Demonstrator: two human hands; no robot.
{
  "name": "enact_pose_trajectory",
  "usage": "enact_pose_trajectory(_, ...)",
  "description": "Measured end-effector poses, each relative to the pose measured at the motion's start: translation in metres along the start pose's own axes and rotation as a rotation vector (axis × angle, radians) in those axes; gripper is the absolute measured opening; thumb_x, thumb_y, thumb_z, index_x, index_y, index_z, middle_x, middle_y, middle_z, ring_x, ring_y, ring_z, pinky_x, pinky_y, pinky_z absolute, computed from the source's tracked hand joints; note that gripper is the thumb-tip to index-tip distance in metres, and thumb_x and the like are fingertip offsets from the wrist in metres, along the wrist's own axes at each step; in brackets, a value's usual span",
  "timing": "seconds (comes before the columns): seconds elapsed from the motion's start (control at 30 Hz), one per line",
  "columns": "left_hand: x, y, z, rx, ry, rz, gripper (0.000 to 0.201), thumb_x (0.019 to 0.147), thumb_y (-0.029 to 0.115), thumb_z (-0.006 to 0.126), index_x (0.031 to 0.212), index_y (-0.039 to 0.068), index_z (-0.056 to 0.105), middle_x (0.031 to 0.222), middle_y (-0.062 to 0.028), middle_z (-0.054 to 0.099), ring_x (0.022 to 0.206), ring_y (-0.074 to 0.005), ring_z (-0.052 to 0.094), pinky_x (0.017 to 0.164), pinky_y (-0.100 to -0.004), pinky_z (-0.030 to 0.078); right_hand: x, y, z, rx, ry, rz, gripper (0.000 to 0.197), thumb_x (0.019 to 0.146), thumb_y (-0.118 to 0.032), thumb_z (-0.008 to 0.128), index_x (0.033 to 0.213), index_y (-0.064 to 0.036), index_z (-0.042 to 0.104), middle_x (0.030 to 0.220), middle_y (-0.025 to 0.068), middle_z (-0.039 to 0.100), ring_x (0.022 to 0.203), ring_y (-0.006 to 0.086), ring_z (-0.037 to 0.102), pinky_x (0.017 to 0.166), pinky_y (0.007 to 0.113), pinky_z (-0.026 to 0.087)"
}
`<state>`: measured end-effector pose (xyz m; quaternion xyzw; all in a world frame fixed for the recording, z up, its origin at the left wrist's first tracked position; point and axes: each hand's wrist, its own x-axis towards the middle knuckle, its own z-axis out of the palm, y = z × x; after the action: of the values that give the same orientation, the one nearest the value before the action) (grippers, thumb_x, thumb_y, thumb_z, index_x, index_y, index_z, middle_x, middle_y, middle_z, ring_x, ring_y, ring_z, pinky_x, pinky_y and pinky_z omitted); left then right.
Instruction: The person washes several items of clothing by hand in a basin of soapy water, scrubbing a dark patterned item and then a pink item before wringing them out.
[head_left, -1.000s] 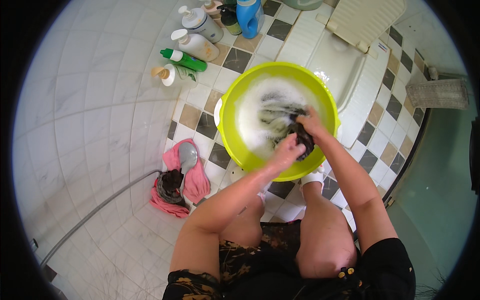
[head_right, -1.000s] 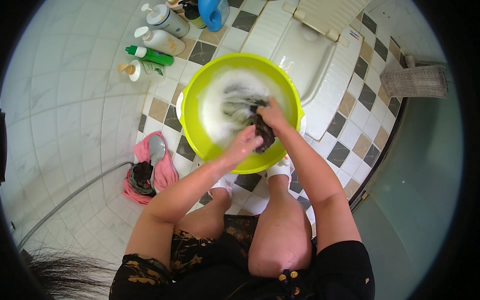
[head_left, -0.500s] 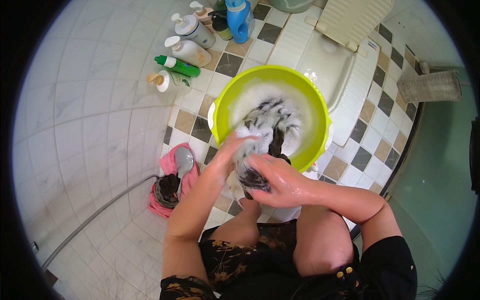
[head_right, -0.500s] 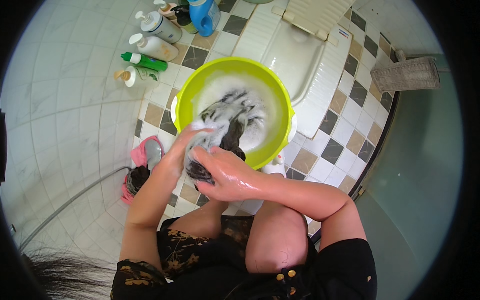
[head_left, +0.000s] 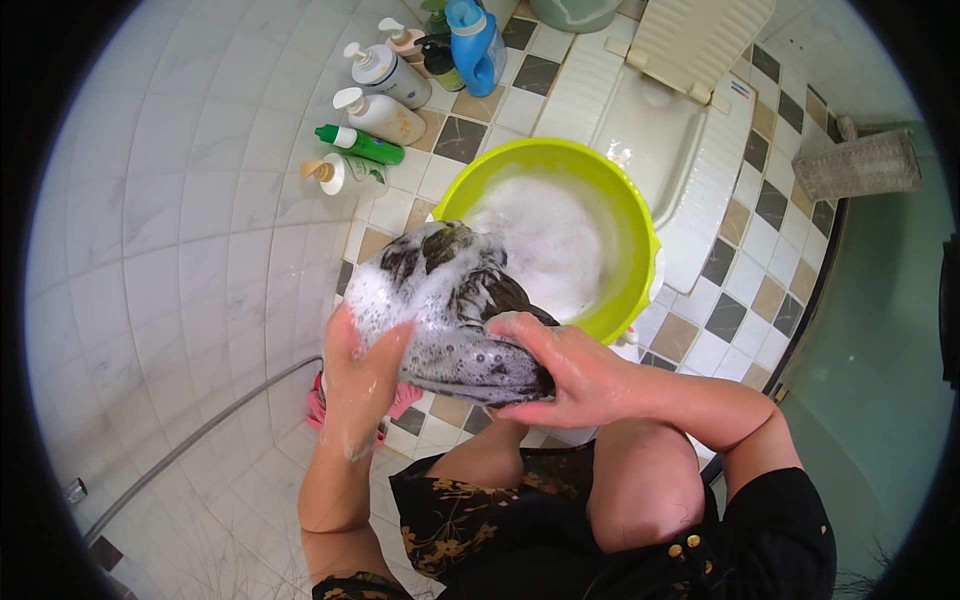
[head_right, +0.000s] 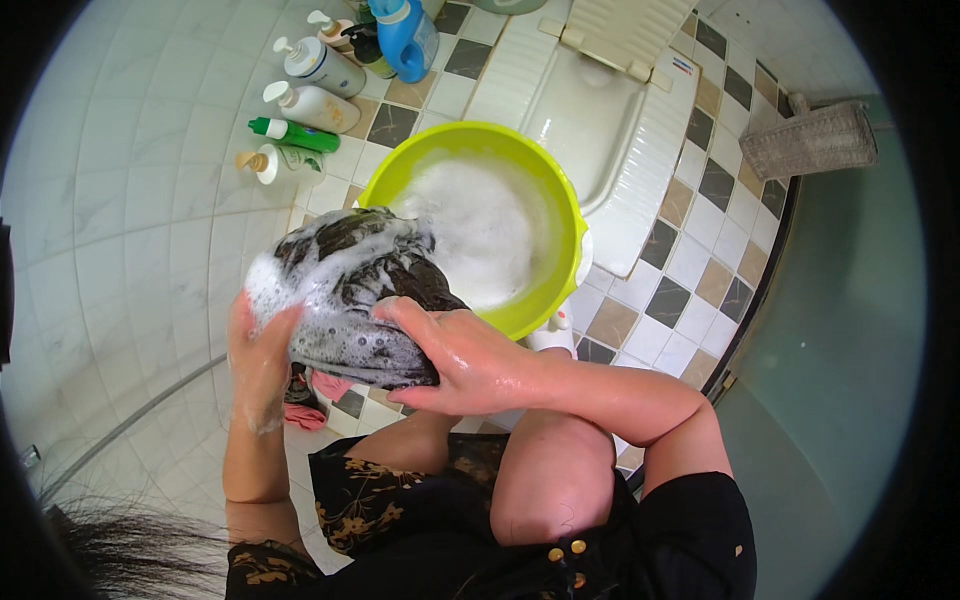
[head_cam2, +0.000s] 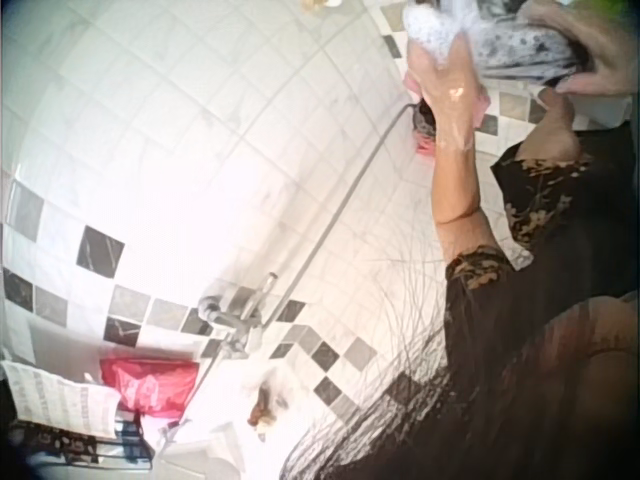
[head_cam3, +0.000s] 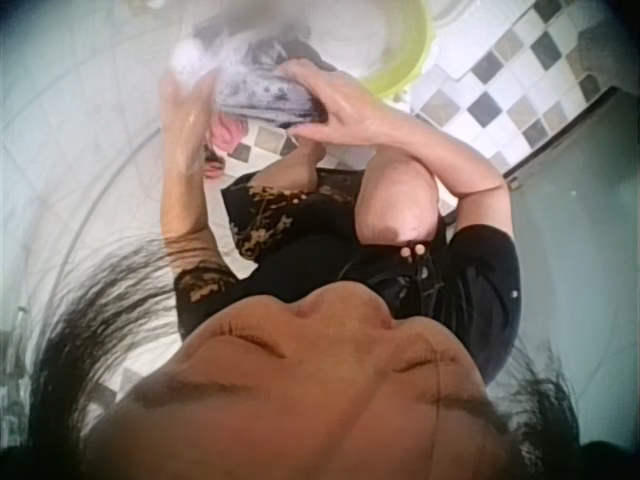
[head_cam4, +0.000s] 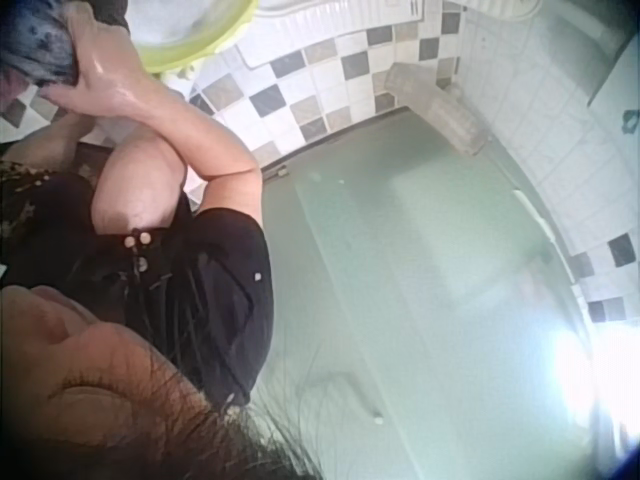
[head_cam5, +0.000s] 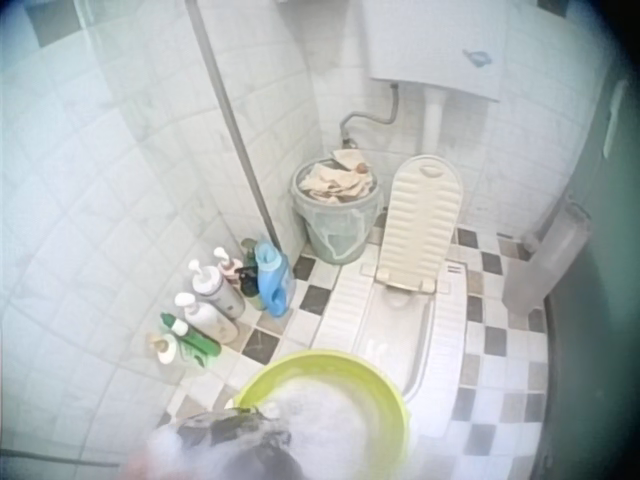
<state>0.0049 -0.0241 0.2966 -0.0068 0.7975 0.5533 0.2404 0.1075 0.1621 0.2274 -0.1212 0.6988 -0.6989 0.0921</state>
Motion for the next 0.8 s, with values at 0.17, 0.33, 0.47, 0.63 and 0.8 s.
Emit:
enact_pose_trajectory(0.17,-0.004,-0.002,-0.019,0.390,-0.041,0.171,0.036,0.076,-0.006,0.054,0.111,-0.003,0.058,0.099,-0.0058,0.063,0.089,-0.0110,0.057,0.080,-0.0254,0.045,-0.002,0.001,-0.001,-0.206,-0.108,-0.017,0.071,0.072,-0.020,0.073,0.126,-0.0020,0.030,0.081,0.0226,0.059,0.082,0.0443,0.056,0.071,0.046,0.045)
enact_pose_trajectory(0.33,0.015,-0.017,-0.003,-0.214,0.031,-0.069,0.034,0.076,-0.004,0.053,0.110,-0.006,0.056,0.100,-0.0083,0.063,0.092,-0.0143,0.058,0.084,-0.0275,0.045,0.020,0.045,-0.008,-0.052,-0.349,0.259,0.040,0.074,-0.026,0.070,0.099,0.0039,0.057,0.085,0.0236,0.061,0.084,0.0402,0.058,0.073,0.043,0.046)
enact_pose_trajectory(0.47,0.032,-0.024,0.010,-0.524,-0.014,-0.115,0.036,0.081,-0.001,0.049,0.117,-0.004,0.052,0.105,-0.0106,0.062,0.096,-0.0192,0.059,0.087,-0.0297,0.045,0.016,0.059,0.007,0.166,-0.246,0.060,0.032,0.076,-0.020,0.068,0.094,0.0035,0.056,0.083,0.0211,0.060,0.077,0.0327,0.060,0.073,0.038,0.047)
enact_pose_trajectory(0.63,0.080,-0.099,0.021,-0.458,0.073,-0.185,0.037,0.087,0.005,0.055,0.122,-0.004,0.049,0.109,-0.0109,0.060,0.099,-0.0188,0.058,0.087,-0.0304,0.046,0.021,0.076,-0.014,0.531,-0.179,0.424,0.026,0.084,-0.012,0.061,0.107,-0.0031,0.054,0.075,0.0032,0.063,0.073,0.0097,0.059,0.067,0.026,0.049)
enact_pose_trajectory(0.8,0.110,-0.185,0.057,-0.414,-0.105,-0.465,0.040,0.090,0.020,0.058,0.122,-0.001,0.045,0.114,-0.0157,0.058,0.103,-0.0255,0.060,0.088,-0.0343,0.049,0.018,0.226,-0.038,-0.250,0.451,0.707,0.053,0.075,-0.025,0.068,0.117,-0.0011,0.046,0.100,0.0242,0.061,0.096,0.0375,0.059,0.083,0.040,0.047)
